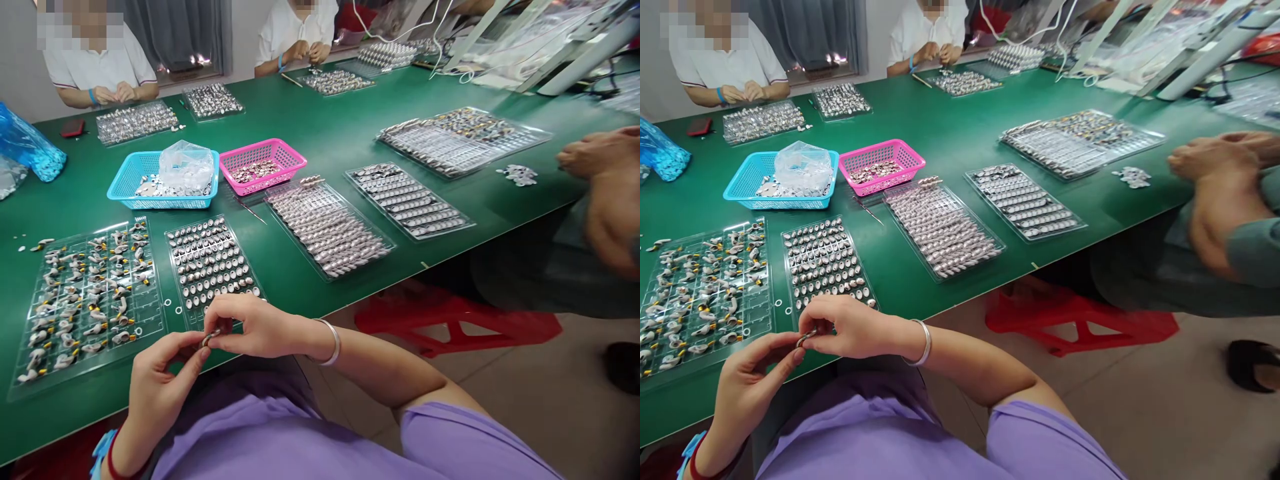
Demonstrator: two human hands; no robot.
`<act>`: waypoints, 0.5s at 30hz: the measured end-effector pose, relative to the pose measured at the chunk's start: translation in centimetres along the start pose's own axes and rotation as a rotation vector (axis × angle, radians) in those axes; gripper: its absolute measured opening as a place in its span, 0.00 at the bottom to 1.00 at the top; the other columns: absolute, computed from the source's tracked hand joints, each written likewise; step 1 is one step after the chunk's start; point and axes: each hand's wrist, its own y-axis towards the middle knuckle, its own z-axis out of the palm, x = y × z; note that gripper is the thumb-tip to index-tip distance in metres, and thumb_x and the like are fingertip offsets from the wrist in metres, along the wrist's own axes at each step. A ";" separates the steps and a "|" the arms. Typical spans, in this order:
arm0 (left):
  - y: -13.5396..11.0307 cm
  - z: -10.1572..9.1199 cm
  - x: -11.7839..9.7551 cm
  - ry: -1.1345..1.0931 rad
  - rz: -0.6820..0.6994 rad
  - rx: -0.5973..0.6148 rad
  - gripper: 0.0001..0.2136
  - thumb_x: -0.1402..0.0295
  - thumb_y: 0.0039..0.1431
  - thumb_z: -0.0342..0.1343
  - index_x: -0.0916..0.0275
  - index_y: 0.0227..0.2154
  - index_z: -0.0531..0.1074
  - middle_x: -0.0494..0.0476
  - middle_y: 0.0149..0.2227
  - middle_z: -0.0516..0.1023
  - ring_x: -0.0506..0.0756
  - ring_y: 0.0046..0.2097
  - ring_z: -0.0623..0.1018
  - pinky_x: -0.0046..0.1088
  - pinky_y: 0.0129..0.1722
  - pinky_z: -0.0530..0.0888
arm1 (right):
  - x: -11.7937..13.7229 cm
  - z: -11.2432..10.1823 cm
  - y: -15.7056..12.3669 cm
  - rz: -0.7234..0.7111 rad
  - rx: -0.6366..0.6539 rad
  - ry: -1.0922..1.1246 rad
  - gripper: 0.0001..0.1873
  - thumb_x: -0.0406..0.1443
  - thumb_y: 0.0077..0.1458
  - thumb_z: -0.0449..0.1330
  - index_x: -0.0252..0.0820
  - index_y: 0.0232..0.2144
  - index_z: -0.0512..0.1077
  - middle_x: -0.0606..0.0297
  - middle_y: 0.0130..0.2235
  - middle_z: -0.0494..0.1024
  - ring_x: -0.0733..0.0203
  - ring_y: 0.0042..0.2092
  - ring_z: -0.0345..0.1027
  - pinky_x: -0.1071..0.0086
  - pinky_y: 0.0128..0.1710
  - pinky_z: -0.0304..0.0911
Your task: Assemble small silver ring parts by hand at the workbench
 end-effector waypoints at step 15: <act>-0.1 0.5 0.1 0.093 0.043 -0.066 0.04 0.67 0.55 0.60 0.60 0.33 0.77 0.50 0.27 0.80 0.51 0.26 0.77 0.23 0.27 0.75 | -0.2 -0.2 -0.8 -0.014 0.020 0.033 0.05 0.29 0.56 0.61 0.36 0.37 0.73 0.61 0.36 0.77 0.64 0.38 0.71 0.71 0.41 0.67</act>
